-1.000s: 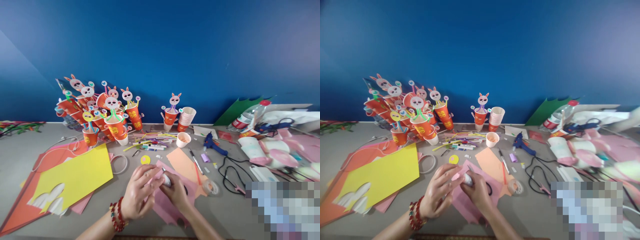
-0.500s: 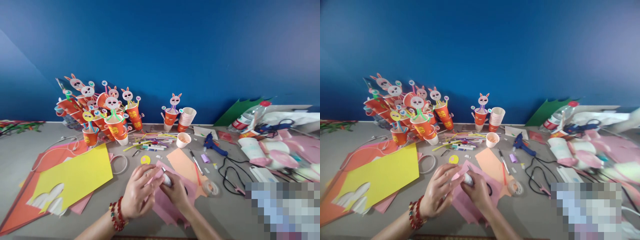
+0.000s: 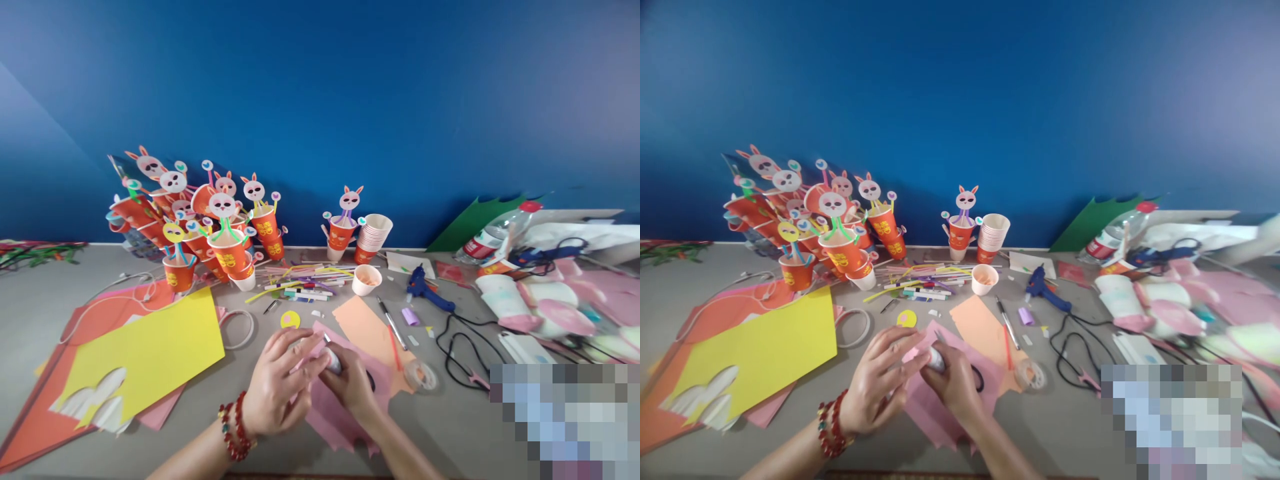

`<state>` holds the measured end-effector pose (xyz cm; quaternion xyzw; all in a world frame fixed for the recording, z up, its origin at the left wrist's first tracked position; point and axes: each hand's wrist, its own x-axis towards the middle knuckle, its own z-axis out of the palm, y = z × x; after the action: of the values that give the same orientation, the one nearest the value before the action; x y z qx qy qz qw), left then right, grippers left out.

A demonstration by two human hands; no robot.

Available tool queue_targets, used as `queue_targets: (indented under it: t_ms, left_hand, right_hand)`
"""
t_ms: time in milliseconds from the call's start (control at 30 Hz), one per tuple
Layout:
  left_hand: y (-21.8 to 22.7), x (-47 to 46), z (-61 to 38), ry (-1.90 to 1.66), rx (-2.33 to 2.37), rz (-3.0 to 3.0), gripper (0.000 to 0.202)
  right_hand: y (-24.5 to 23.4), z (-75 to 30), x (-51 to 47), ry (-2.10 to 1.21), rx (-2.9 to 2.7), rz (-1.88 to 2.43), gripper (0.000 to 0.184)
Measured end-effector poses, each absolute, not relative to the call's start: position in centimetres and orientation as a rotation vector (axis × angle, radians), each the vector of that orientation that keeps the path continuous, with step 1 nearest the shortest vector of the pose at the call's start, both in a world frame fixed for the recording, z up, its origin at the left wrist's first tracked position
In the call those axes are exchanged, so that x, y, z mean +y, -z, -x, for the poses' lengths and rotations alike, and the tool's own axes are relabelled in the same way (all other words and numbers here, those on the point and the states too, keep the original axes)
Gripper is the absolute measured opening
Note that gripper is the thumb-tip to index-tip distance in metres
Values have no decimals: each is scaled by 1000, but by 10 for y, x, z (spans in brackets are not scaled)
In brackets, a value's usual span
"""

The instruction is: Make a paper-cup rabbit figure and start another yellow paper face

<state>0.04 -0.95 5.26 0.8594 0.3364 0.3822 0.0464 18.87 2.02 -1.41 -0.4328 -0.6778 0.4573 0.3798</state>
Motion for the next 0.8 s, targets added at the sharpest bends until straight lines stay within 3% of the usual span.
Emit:
queue_targets:
  t_ms: [200, 800]
  left_hand:
    - [-50, -8, 2, -1164, 1092, -2622, 59]
    - [-47, -7, -10, -1395, 1274, -2517, 27]
  right_hand:
    - [12, -187, 23, -1170, -1706, 1145, 21]
    - [1, -184, 22, -1224, -1674, 1149, 27]
